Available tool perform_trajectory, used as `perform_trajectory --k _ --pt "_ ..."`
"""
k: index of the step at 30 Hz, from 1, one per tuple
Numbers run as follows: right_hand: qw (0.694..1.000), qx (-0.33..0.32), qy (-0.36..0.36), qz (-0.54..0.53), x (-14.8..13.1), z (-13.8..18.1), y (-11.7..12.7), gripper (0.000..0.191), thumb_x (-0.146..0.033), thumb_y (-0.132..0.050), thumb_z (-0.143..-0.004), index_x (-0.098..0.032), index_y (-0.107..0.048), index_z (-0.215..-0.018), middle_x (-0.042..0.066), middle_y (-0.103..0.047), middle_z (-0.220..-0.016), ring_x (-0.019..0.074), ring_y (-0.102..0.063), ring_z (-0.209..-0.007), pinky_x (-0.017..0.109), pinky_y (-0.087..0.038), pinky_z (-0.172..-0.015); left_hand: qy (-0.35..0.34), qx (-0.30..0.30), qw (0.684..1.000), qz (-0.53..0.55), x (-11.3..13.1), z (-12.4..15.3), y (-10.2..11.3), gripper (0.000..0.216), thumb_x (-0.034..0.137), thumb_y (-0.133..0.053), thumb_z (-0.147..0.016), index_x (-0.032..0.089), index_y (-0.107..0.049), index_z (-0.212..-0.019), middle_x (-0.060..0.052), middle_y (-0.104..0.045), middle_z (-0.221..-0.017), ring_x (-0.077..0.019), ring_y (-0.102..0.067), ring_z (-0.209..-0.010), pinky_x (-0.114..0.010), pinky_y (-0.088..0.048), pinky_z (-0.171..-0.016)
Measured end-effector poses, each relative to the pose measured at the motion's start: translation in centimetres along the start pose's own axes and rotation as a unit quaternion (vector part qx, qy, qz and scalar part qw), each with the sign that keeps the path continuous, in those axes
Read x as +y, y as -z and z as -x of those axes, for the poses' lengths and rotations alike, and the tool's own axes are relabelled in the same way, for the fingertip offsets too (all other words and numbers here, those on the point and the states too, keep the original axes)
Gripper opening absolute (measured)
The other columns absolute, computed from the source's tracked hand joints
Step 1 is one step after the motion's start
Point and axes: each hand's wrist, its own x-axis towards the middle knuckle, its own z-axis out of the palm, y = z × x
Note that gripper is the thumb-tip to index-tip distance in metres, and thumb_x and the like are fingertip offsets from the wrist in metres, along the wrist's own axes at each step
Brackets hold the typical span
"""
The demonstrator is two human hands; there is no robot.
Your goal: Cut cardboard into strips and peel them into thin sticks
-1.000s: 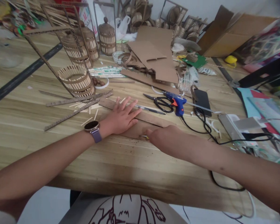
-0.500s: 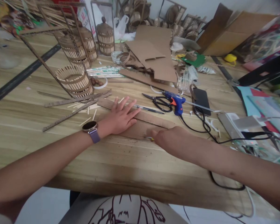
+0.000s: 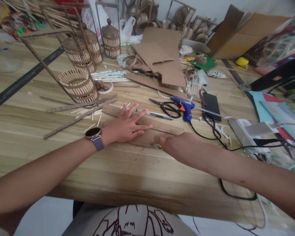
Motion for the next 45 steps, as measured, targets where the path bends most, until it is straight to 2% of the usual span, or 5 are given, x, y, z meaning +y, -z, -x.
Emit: perform_trajectory --k 4,13,23,32,45 --pt "0.999 0.033 0.013 0.002 0.4 0.4 -0.6 0.033 -0.001 -0.055 -0.082 -0.019 -0.064 -0.108 0.000 -0.072 -0.066 0.0182 -0.067 -0.055 0.028 -0.026 -0.045 0.000 -0.015 1.000 -0.006 -0.1 -0.1 0.0 0.035 0.043 -0.045 -0.101 0.047 -0.058 -0.133 0.001 -0.026 -0.163 -0.0424 -0.011 -0.148 -0.072 -0.007 -0.114" --pt "0.997 0.068 0.029 -0.007 1.0 1.1 -1.2 0.025 -0.001 -0.055 -0.083 -0.019 -0.066 -0.097 0.000 -0.068 -0.065 0.0161 -0.062 -0.054 0.026 -0.035 -0.052 -0.004 -0.024 1.000 -0.006 -0.2 -0.1 0.1 0.035 0.043 -0.044 -0.101 0.048 -0.058 -0.133 0.003 -0.027 -0.162 -0.0427 -0.011 -0.148 -0.074 -0.007 -0.113" --pt "1.000 0.009 0.008 -0.019 1.9 2.3 -1.5 0.034 0.003 -0.045 -0.083 -0.021 -0.062 -0.100 -0.002 -0.063 -0.058 0.0160 -0.056 -0.047 0.030 -0.019 -0.045 -0.011 -0.020 1.000 0.000 -0.4 -0.1 -0.1 0.035 0.044 -0.044 -0.101 0.046 -0.058 -0.134 0.002 -0.028 -0.162 -0.0434 -0.010 -0.148 -0.074 -0.007 -0.113" --pt "1.000 0.006 0.012 0.015 2.0 2.6 -1.7 0.031 0.002 -0.048 -0.081 -0.021 -0.059 -0.098 -0.001 -0.065 -0.062 0.0166 -0.059 -0.049 0.030 -0.017 -0.043 -0.013 -0.014 1.000 0.001 -0.4 0.0 -0.2 0.036 0.042 -0.047 -0.101 0.047 -0.057 -0.135 0.003 -0.028 -0.162 -0.0419 -0.011 -0.148 -0.074 -0.009 -0.113" --pt "1.000 0.021 -0.007 0.021 2.8 3.7 -2.9 0.043 0.002 -0.043 -0.081 -0.018 -0.058 -0.116 -0.001 -0.066 -0.061 0.0178 -0.059 -0.048 0.029 -0.018 -0.044 -0.006 -0.044 0.999 0.013 -0.4 -0.1 0.2 0.037 0.044 -0.041 -0.102 0.046 -0.056 -0.136 0.002 -0.025 -0.164 -0.0440 -0.008 -0.148 -0.073 -0.006 -0.113"
